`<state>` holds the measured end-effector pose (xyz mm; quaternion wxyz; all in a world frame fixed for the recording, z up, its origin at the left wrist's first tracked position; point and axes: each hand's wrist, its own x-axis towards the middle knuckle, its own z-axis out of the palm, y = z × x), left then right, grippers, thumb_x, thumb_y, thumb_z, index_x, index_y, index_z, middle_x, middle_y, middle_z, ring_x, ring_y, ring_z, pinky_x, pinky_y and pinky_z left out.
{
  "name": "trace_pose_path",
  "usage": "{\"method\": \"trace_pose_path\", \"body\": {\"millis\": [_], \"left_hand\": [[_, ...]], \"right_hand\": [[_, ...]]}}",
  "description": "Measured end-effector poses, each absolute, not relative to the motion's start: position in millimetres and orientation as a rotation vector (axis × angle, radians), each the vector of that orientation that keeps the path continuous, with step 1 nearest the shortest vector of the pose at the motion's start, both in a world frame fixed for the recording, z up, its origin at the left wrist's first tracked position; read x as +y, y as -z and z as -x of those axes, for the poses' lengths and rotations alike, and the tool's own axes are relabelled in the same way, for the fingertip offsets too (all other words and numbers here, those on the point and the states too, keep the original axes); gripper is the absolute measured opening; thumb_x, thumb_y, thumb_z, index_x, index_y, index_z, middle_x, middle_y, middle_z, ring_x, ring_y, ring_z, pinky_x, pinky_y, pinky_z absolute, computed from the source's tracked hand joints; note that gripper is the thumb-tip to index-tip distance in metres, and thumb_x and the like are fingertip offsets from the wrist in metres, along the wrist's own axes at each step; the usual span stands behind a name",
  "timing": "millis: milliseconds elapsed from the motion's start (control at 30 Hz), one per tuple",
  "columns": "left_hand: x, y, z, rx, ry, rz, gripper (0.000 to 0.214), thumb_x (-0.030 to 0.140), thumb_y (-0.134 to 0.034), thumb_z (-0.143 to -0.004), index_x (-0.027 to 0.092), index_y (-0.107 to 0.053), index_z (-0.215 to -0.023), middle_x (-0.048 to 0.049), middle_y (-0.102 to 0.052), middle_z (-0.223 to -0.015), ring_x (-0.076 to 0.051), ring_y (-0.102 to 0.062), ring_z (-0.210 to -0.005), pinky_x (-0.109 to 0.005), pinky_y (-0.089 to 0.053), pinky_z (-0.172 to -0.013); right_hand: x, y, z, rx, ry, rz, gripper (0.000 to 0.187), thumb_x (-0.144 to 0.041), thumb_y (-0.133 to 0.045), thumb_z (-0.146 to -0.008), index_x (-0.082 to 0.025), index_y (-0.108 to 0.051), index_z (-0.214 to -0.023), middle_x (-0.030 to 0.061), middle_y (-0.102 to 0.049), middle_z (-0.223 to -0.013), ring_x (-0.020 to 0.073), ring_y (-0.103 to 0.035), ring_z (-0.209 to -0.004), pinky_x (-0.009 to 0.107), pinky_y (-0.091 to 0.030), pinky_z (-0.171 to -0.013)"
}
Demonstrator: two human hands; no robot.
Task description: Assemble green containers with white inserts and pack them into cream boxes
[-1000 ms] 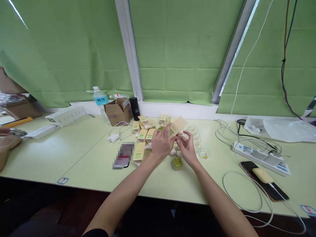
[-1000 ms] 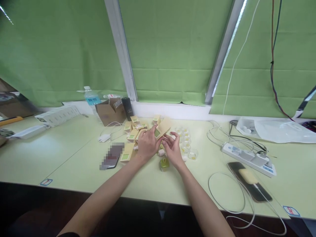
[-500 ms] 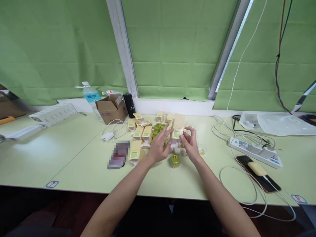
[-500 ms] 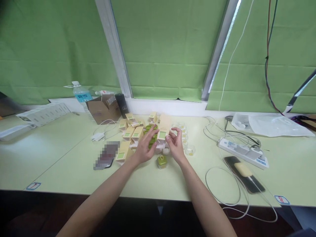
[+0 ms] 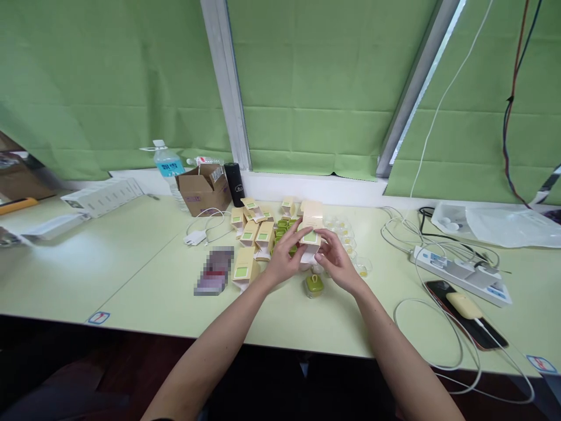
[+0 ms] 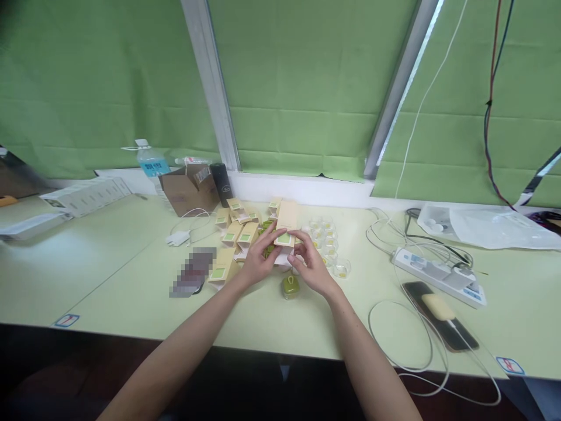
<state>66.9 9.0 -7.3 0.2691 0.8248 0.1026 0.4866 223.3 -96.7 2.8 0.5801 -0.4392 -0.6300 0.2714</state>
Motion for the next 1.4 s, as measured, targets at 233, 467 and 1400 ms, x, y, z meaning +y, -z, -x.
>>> {"method": "trace_pose_path", "body": {"millis": [233, 467, 1400], "left_hand": [[12, 9, -67, 0.281, -1.299, -2.214, 0.047, 0.022, -0.049, -0.100, 0.031, -0.055, -0.146, -0.0091, -0.042, -0.162, -0.027, -0.042, -0.149, -0.044, -0.051, -0.110], [9, 8, -68, 0.316, -1.251, -2.202, 0.046, 0.021, -0.050, -0.100, 0.032, -0.057, -0.144, -0.0092, -0.040, -0.162, -0.029, -0.045, -0.146, -0.040, -0.058, -0.095], [11, 13, -74, 0.160, -1.077, -1.715, 0.055, 0.047, -0.067, -0.091, 0.024, -0.054, -0.139, -0.0168, -0.035, -0.163, -0.027, -0.063, -0.121, -0.037, -0.056, -0.093]], "right_hand": [[-96, -2, -224, -1.432, -0.631, 1.009, 0.049, -0.040, -0.068, -0.092, -0.034, -0.046, -0.136, 0.0073, -0.055, -0.130, 0.0200, -0.061, -0.098, 0.040, -0.054, -0.089], [-91, 4, -224, -1.356, -0.573, 1.071, 0.039, -0.036, -0.064, -0.093, -0.032, -0.051, -0.130, 0.0067, -0.059, -0.123, 0.0207, -0.061, -0.097, 0.039, -0.054, -0.086], [-88, -3, -222, -1.208, -0.689, 1.010, 0.047, -0.059, -0.065, -0.090, -0.033, -0.053, -0.128, 0.0049, -0.069, -0.120, 0.0203, -0.066, -0.098, 0.036, -0.056, -0.082]]}}
